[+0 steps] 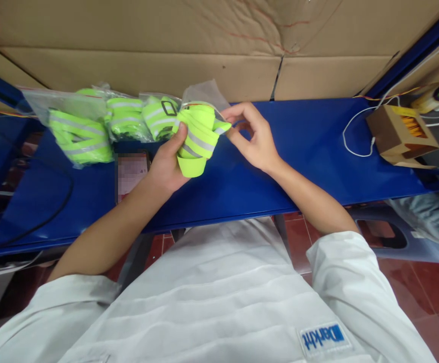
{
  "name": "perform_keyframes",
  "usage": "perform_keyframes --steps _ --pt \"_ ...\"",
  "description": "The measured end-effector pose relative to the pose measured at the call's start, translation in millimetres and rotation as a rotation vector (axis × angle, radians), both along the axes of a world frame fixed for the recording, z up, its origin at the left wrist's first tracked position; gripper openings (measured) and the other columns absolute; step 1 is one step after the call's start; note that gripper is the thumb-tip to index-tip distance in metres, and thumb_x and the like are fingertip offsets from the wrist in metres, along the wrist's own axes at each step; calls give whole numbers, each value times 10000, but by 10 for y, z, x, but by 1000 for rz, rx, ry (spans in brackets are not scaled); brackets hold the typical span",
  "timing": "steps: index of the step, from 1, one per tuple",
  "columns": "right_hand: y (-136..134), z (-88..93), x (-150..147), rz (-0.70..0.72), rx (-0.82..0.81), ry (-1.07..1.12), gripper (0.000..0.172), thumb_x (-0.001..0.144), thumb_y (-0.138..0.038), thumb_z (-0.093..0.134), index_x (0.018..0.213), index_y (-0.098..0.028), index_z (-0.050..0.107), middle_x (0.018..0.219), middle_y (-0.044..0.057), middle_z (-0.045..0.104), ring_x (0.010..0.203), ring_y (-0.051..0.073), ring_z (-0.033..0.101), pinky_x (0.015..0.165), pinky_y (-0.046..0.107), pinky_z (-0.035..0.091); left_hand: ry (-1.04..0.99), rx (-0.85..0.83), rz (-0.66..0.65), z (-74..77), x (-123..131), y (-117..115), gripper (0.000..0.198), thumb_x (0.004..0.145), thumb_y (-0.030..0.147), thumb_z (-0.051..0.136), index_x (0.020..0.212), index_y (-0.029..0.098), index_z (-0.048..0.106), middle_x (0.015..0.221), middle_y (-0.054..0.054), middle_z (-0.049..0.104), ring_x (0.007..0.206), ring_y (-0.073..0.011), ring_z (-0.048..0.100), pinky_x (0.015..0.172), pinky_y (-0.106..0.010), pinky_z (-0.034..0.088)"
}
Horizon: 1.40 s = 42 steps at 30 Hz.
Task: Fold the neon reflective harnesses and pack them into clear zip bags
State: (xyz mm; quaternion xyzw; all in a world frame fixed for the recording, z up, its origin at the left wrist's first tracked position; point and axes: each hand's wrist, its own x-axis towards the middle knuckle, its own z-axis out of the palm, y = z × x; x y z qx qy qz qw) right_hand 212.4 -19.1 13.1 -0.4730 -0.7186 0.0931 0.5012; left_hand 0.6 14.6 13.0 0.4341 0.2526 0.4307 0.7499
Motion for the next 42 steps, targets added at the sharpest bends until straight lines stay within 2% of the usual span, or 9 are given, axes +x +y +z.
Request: perform_keyframes --steps 4,11,16,21,27,32,37,40,42 --pt "-36 24 -61 85 -45 -19 607 1010 -780 506 1322 -264 576 1309 85 656 1211 248 682 944 430 661 41 52 -19 -43 -41 59 395 978 579 651 1186 247 701 1294 -56 756 1376 -353 647 987 -461 677" --pt "71 -119 -5 -29 82 20 480 1031 -700 555 1062 -222 566 952 37 630 869 183 679 814 410 662 2 62 -125 -96 10 -32 504 863 570 815 1213 247 653 1314 -65 730 1335 -330 675 1039 -435 652" --pt "72 -192 -17 -166 111 -53 387 1053 -605 540 984 -225 551 839 14 555 774 171 614 760 394 629 48 115 36 -132 108 -169 591 852 580 820 1288 296 539 1315 -36 693 1342 -294 663 1041 -424 624" --pt "-30 -85 -56 -81 138 -89 330 1064 -543 510 965 -230 548 879 25 597 785 169 624 760 368 602 62 169 116 -104 63 -91 604 816 586 854 1262 280 585 1323 -62 705 1362 -315 642 1067 -408 600" --pt "-197 93 -107 13 146 -299 221 1048 -454 561 997 -244 610 917 51 681 899 237 694 925 483 594 160 319 198 -93 -88 99 622 783 507 915 1286 263 642 1314 -73 700 1445 -354 562 1176 -472 522" --pt "-213 57 -110 26 188 -300 211 1055 -447 555 1098 -251 622 917 44 694 849 222 706 832 425 611 208 441 99 -29 -171 149 740 780 479 924 1414 275 601 1448 -88 645 1504 -371 507 1232 -498 467" --pt "-223 17 -59 -47 80 -375 503 1023 -590 610 1383 -239 592 728 -7 664 623 194 658 693 358 586 270 517 55 18 -199 121 814 689 373 998 1406 243 635 1613 -117 541 1616 -409 337 1317 -491 355" --pt "-245 31 -69 -124 109 -452 463 1036 -589 594 1314 -225 665 701 12 682 624 210 675 697 360 573 384 616 22 -84 -180 113 835 726 386 972 1465 270 603 1628 -97 537 1557 -431 428 1310 -513 343" --pt "-259 51 -91 -133 144 -495 391 1060 -560 560 1186 -227 722 783 45 728 722 236 717 733 375 574 519 774 -31 -166 -170 117 831 807 371 897 1547 285 531 1641 -98 522 1510 -424 488 1291 -524 357"
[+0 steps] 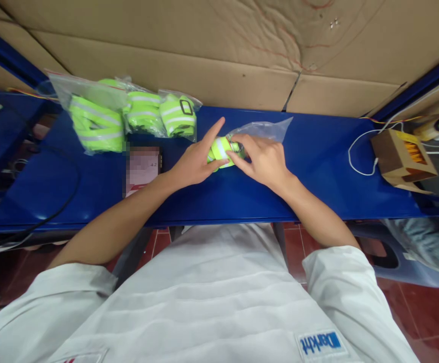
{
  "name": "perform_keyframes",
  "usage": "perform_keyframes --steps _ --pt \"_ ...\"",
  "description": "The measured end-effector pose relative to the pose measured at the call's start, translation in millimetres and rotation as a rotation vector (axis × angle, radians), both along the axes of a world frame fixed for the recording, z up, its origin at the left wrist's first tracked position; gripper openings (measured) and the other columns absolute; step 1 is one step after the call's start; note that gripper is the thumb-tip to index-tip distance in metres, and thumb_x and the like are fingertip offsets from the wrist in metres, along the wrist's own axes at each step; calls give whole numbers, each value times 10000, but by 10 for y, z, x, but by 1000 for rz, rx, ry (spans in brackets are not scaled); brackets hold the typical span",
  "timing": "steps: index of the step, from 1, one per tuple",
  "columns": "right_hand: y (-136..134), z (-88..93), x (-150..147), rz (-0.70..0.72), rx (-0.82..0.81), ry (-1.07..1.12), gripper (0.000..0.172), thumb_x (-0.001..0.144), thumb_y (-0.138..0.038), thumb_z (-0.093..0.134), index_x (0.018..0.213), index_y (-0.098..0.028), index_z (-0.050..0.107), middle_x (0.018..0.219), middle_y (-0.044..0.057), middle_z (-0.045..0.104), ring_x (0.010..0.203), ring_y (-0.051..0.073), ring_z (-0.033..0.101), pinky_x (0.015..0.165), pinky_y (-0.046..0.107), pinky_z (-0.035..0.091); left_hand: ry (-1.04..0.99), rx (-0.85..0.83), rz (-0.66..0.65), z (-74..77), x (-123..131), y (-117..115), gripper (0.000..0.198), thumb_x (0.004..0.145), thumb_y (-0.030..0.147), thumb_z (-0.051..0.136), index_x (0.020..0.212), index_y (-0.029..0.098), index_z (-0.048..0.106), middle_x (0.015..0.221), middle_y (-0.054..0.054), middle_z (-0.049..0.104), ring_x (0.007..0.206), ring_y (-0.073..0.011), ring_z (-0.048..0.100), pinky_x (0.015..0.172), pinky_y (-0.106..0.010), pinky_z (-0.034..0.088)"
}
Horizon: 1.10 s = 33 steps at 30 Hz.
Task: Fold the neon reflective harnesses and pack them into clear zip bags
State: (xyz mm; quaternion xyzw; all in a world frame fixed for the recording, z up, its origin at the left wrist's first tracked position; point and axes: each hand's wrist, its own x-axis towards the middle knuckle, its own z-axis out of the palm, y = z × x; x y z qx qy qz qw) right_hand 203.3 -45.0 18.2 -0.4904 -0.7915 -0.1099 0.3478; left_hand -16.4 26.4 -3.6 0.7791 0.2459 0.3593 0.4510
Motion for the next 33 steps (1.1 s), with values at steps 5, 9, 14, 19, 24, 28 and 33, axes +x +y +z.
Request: perform_keyframes --steps 5,9,14,19,24,28,33 --pt "-3 30 -53 53 2 85 362 1097 -489 517 1066 -205 739 911 70 753 806 222 718 767 366 580 345 364 31 -39 14 -61 659 954 205 587 1601 215 465 1534 -159 591 1418 -377 563 1231 -518 413" --pt "29 16 -52 78 -70 151 340 1086 -483 554 1115 -193 730 939 67 755 782 196 704 762 336 586 483 474 104 7 39 -133 678 890 72 482 1560 173 478 1500 -190 576 1357 -370 589 1163 -538 464" --pt "91 -43 -23 153 -116 147 299 1086 -362 520 1254 -205 711 1037 99 725 920 226 722 857 380 614 441 467 199 -56 81 -110 653 896 77 527 1538 180 462 1737 -201 316 1478 -409 497 1197 -553 419" --pt "176 -145 -21 151 -91 171 356 1023 -297 537 1339 -207 675 1147 128 707 929 227 716 856 402 642 452 404 224 -45 118 -107 699 911 74 461 1605 134 406 1641 -220 488 1392 -414 575 1177 -581 416" --pt "199 -121 -39 169 -66 257 273 989 -236 556 1215 -208 707 981 53 740 842 172 710 800 312 626 577 494 274 34 166 -186 791 957 112 442 1709 180 208 1695 -186 425 1361 -378 606 1145 -505 461" --pt "129 -70 -156 225 -54 317 196 998 -222 563 1152 -207 683 962 41 724 815 157 698 756 289 612 590 501 299 14 205 -188 791 976 139 394 1725 188 144 1668 -196 459 1332 -373 628 1116 -499 475" --pt "40 -34 -352 270 -102 214 205 1074 -269 512 1212 -213 653 1075 90 715 936 206 705 856 375 621 410 401 279 -98 186 -54 706 992 185 439 1684 181 294 1589 -187 557 1342 -366 617 1153 -499 438"
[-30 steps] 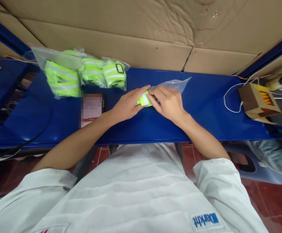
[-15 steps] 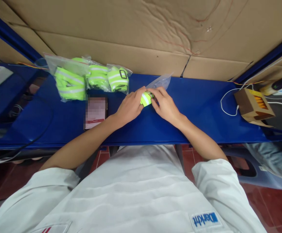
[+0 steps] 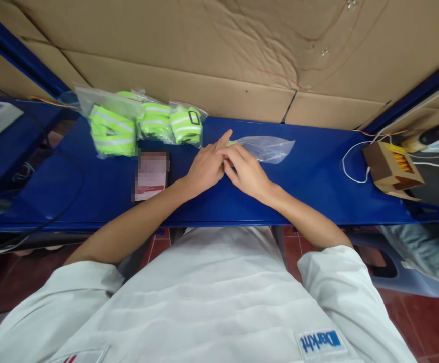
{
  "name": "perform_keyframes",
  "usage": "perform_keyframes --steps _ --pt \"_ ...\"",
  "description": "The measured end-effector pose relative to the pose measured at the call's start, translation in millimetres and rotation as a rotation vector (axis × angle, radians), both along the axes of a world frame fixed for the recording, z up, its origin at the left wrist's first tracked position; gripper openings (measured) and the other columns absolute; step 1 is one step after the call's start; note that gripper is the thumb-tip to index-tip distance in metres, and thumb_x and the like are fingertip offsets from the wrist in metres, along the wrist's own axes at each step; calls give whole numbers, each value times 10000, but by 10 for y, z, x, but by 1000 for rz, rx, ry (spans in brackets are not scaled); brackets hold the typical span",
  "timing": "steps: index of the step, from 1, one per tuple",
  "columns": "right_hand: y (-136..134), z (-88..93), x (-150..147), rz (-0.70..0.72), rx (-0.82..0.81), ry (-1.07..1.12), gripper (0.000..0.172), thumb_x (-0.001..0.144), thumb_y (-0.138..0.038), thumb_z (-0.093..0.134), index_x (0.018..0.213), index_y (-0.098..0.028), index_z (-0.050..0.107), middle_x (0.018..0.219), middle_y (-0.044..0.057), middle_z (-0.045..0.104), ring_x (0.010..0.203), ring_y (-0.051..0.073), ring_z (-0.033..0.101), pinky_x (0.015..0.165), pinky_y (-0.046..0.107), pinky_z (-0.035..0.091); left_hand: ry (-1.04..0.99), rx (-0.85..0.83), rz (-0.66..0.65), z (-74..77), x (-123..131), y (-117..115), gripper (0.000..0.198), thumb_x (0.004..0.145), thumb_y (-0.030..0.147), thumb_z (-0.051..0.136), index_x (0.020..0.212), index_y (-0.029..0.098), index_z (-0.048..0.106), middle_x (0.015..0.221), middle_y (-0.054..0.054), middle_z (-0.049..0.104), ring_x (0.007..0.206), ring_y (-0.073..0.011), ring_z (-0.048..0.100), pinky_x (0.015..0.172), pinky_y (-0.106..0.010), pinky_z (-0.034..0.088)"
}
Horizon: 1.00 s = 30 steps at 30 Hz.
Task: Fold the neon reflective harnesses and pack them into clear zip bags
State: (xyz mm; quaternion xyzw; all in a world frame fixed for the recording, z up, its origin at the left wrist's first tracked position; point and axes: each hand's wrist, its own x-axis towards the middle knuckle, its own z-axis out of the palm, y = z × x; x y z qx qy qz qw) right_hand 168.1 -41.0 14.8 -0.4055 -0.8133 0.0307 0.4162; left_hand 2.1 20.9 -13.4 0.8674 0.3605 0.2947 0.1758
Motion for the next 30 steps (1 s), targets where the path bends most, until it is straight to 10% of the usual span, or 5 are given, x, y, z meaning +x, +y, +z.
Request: perform_keyframes --steps 6,11,20,30 --pt "-62 95 230 -89 193 10 260 1085 -356 529 1298 -291 663 1301 92 698 1257 304 663 1141 552 508 -576 -453 -186 -26 -41 127 595 874 497 811 1346 210 589 1376 -107 690 1344 -341 622 1175 -456 463" --pt "-41 86 398 -287 205 194 212 1066 -449 575 1074 -271 689 999 66 694 930 254 671 951 505 579 -923 -1013 -270 93 22 7 727 726 567 944 1271 208 624 1307 -114 726 1201 -343 706 1047 -495 572" --pt "231 -113 366 39 -209 641 373 930 -560 786 1145 -291 642 1143 18 683 1090 180 695 964 341 611 -1109 -1161 -265 136 -29 84 569 751 490 946 1164 173 718 1218 -107 786 1213 -334 726 1047 -446 607" --pt "157 24 216 92 -605 948 702 781 -683 858 1337 -334 608 1382 22 655 1207 227 652 1023 381 597 -1087 -1193 -310 183 -42 57 482 750 431 939 1124 189 756 1192 -83 805 1201 -320 743 1056 -428 616"
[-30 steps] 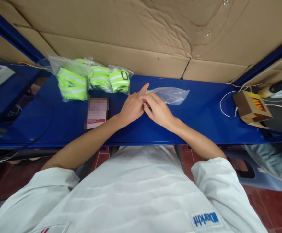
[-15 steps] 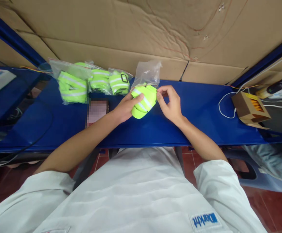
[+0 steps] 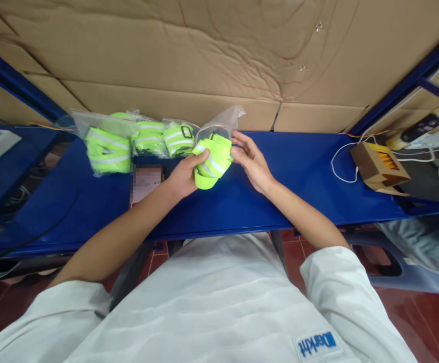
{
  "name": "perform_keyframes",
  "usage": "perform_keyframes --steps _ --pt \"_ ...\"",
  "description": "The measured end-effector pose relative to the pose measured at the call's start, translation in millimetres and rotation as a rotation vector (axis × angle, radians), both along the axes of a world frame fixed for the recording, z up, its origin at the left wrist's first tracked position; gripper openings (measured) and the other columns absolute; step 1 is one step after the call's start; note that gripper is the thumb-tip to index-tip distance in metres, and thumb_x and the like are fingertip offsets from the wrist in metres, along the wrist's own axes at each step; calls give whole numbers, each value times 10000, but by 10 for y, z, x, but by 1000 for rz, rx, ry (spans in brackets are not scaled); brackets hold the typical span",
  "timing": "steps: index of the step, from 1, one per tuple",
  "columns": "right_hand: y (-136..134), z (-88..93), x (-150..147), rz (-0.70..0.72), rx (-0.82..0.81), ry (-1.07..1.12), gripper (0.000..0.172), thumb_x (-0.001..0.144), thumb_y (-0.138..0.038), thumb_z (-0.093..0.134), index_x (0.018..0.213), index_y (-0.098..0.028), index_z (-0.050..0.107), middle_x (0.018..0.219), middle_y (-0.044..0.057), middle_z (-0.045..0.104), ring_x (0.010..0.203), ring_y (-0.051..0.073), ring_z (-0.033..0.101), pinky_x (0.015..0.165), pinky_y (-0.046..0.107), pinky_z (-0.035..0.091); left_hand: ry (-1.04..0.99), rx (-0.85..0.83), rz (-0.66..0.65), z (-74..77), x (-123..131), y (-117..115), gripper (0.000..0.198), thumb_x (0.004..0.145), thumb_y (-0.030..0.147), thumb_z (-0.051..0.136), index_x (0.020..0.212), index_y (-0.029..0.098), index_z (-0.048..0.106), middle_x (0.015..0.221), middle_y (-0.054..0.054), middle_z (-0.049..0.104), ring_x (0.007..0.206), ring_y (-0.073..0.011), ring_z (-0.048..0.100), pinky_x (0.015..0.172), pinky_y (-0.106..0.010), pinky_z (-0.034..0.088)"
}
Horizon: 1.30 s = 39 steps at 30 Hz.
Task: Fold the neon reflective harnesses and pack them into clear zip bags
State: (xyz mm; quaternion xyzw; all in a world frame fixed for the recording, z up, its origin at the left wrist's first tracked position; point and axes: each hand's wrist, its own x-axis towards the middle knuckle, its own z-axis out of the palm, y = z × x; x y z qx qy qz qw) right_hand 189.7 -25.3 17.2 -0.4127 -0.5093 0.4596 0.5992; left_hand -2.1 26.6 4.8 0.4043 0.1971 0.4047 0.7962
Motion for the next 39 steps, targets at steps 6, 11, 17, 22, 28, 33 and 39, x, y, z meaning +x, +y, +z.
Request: perform_keyframes --steps 6,11,17,22,28,33,39 --pt "93 -15 98 -129 -88 -28 611 751 -662 894 1091 -262 582 988 -5 695 858 142 672 684 250 544 174 66 -78 -22 -55 -32 643 688 408 988 1235 200 722 1246 -103 790 1141 -336 755 1026 -457 600" --pt "257 -213 298 -299 -64 -261 620 697 -582 913 1002 -247 490 681 -71 605 552 118 556 512 243 408 309 196 -70 -31 -21 -105 824 682 386 993 1415 267 636 1356 -77 745 1216 -305 719 1039 -424 591" --pt "261 -289 315 -329 233 -419 348 842 -366 704 1116 -238 534 1026 26 743 883 151 711 751 285 522 259 186 116 -40 84 -210 643 692 466 970 1232 247 698 1296 -57 762 1182 -274 727 992 -359 601" --pt "172 -202 311 -337 251 -647 320 871 -290 656 1173 -237 562 812 -30 678 665 134 617 670 283 475 185 64 180 6 119 -225 622 691 514 958 1161 212 684 1183 -59 782 1077 -259 744 911 -337 600" --pt "93 -152 234 -427 484 -723 107 932 -301 604 993 -224 560 838 -6 650 699 134 603 678 283 490 130 91 237 -1 145 -203 582 719 514 942 1127 208 660 1113 -44 780 1026 -238 749 864 -314 589" --pt "147 -184 259 -279 527 -634 236 1011 -463 582 987 -229 571 911 19 666 757 139 631 719 294 556 97 74 253 -41 135 -151 522 736 486 934 1097 217 671 1078 -27 783 1040 -229 758 866 -295 587" --pt "104 -118 293 -139 477 -666 361 960 -583 696 960 -234 602 922 25 715 807 164 698 789 328 623 29 12 175 -7 69 -90 484 756 463 897 1109 187 715 1142 -76 803 1169 -289 751 986 -363 613"
